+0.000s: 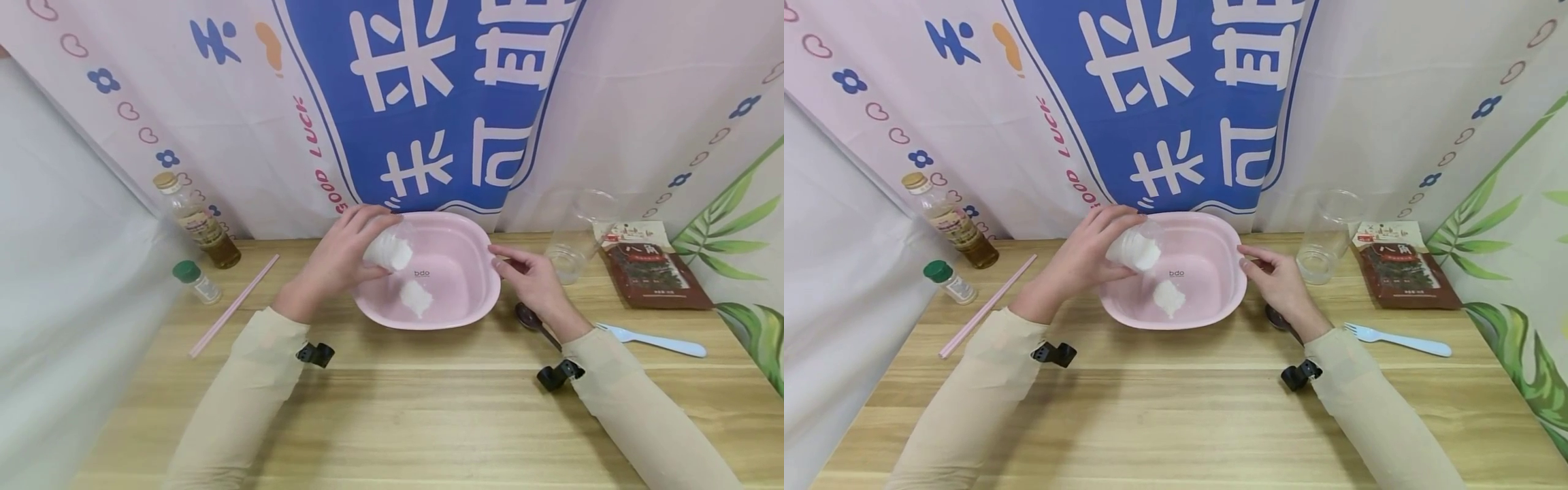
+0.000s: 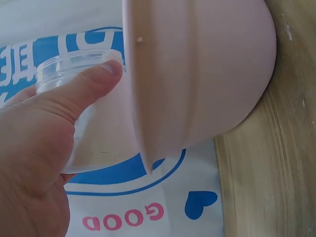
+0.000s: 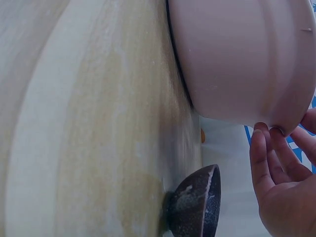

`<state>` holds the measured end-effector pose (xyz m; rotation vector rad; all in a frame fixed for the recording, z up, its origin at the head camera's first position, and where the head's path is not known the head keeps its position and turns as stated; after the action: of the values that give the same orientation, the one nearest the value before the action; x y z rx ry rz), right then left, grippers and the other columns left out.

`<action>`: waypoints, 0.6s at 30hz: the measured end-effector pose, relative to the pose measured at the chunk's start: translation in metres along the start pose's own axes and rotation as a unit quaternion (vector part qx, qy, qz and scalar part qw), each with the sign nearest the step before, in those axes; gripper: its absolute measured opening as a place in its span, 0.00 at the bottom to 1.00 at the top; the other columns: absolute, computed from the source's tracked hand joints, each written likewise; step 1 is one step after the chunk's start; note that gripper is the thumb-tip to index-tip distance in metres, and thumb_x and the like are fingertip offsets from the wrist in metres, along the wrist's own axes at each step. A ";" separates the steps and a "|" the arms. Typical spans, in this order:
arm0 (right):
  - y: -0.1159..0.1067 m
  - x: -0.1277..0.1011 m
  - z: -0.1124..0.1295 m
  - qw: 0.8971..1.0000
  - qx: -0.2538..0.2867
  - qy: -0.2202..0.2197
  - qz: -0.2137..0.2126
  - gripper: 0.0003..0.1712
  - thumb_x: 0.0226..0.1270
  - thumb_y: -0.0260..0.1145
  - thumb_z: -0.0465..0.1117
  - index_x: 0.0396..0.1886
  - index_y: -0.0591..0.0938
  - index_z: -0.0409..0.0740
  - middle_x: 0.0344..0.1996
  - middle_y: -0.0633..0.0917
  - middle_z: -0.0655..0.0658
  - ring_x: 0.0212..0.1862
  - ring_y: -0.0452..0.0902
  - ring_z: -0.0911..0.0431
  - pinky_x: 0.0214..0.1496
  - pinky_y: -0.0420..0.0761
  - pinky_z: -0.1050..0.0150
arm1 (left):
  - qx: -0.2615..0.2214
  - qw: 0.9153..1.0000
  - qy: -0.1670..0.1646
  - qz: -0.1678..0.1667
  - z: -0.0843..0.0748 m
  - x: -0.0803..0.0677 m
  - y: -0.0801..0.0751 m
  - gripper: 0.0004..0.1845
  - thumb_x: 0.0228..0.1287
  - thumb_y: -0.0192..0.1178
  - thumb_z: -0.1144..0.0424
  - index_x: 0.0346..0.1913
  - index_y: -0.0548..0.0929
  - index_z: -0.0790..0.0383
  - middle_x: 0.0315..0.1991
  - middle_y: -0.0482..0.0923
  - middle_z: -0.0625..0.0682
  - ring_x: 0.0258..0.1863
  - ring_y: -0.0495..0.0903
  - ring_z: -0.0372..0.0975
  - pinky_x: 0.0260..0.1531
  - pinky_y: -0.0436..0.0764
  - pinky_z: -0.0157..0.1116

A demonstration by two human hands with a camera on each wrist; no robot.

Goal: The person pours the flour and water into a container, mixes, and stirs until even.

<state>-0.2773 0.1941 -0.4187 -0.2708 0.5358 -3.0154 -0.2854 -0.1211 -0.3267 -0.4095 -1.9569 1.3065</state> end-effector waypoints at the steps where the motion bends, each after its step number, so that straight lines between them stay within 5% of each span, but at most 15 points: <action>1: 0.000 0.000 0.000 1.000 -0.001 0.001 -0.001 0.22 0.82 0.66 0.41 0.68 0.84 0.35 0.65 0.85 0.30 0.44 0.83 0.74 0.48 0.85 0.79 | -0.001 1.000 -0.004 -0.002 0.001 0.000 -0.001 0.47 0.54 0.86 0.56 0.77 0.75 0.51 0.75 0.73 0.55 0.76 0.67 0.53 0.82 0.67 0.57; 11: -0.001 -0.002 0.000 1.000 -0.006 0.009 0.000 0.22 0.82 0.66 0.42 0.69 0.84 0.37 0.65 0.86 0.31 0.44 0.83 0.74 0.48 0.85 0.77 | -0.031 0.997 -0.071 -0.027 0.019 -0.012 -0.013 0.51 0.51 0.87 0.60 0.78 0.72 0.58 0.76 0.72 0.60 0.75 0.67 0.58 0.77 0.72 0.59; 18: -0.001 -0.001 0.000 1.000 -0.008 0.009 0.000 0.22 0.82 0.66 0.42 0.69 0.84 0.37 0.66 0.85 0.31 0.44 0.83 0.74 0.49 0.86 0.77 | -0.100 0.985 -0.127 -0.066 0.036 -0.023 -0.020 0.53 0.47 0.88 0.65 0.77 0.72 0.64 0.74 0.74 0.64 0.75 0.70 0.59 0.79 0.70 0.61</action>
<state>-0.2764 0.1954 -0.4182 -0.2448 0.5625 -3.0181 -0.2935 -0.1676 -0.3259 -0.2115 -2.2970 1.1258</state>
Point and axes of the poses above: each hand's wrist, its own x-axis towards the middle knuckle, its own y-axis out of the palm, z = x × y, the point moved 6 cm from there along x, towards the middle knuckle
